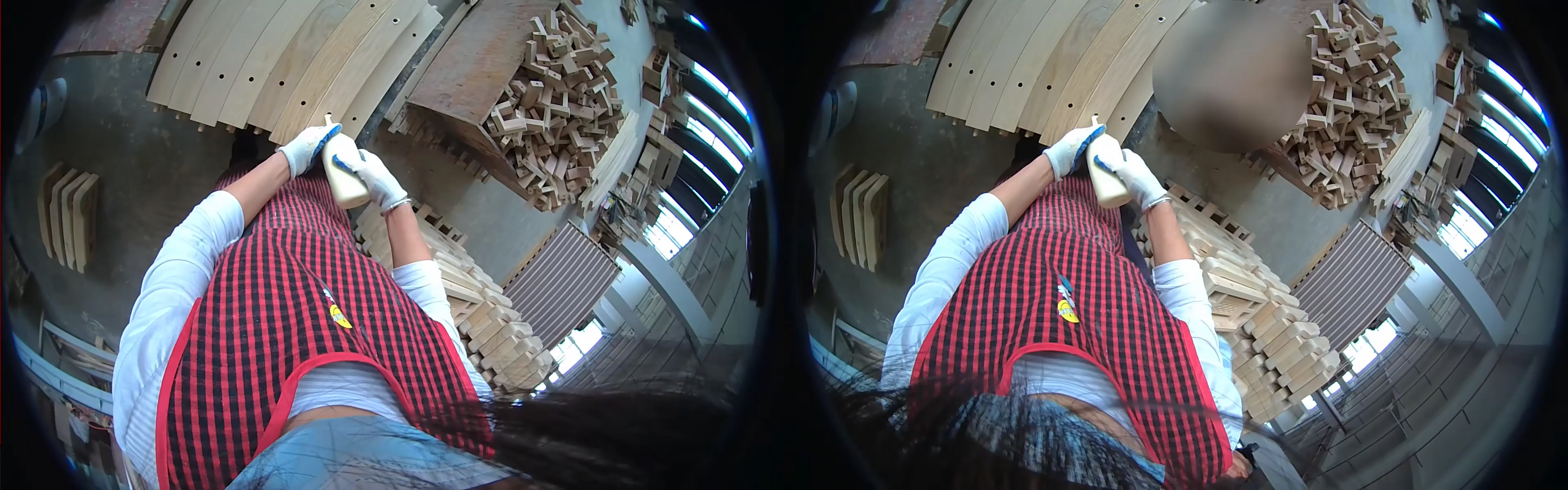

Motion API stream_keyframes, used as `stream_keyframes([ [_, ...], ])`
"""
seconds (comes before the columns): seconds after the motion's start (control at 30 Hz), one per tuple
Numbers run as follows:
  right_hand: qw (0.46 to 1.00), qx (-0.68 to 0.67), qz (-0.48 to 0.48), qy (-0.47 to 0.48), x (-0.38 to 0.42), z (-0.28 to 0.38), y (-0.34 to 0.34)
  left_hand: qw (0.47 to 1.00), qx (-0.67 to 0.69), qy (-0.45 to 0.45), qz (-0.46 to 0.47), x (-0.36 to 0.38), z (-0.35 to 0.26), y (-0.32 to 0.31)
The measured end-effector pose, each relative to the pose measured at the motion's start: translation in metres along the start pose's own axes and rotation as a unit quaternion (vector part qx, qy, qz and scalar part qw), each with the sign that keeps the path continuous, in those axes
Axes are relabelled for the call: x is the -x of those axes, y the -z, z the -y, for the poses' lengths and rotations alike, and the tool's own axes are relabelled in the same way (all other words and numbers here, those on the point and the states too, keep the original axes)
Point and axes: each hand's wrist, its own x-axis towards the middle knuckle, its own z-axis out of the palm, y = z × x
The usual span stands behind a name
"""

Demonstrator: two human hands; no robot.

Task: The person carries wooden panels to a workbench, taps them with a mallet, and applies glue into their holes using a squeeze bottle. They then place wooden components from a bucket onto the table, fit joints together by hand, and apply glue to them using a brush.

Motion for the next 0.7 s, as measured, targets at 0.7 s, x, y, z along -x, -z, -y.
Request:
stream_keyframes([
  [0.7, 0.890, -0.244, 0.205, 0.325, 0.048, -0.008, 0.007, 0.865, -0.302, -0.151, 0.372, 0.109, -0.088, -0.118],
])
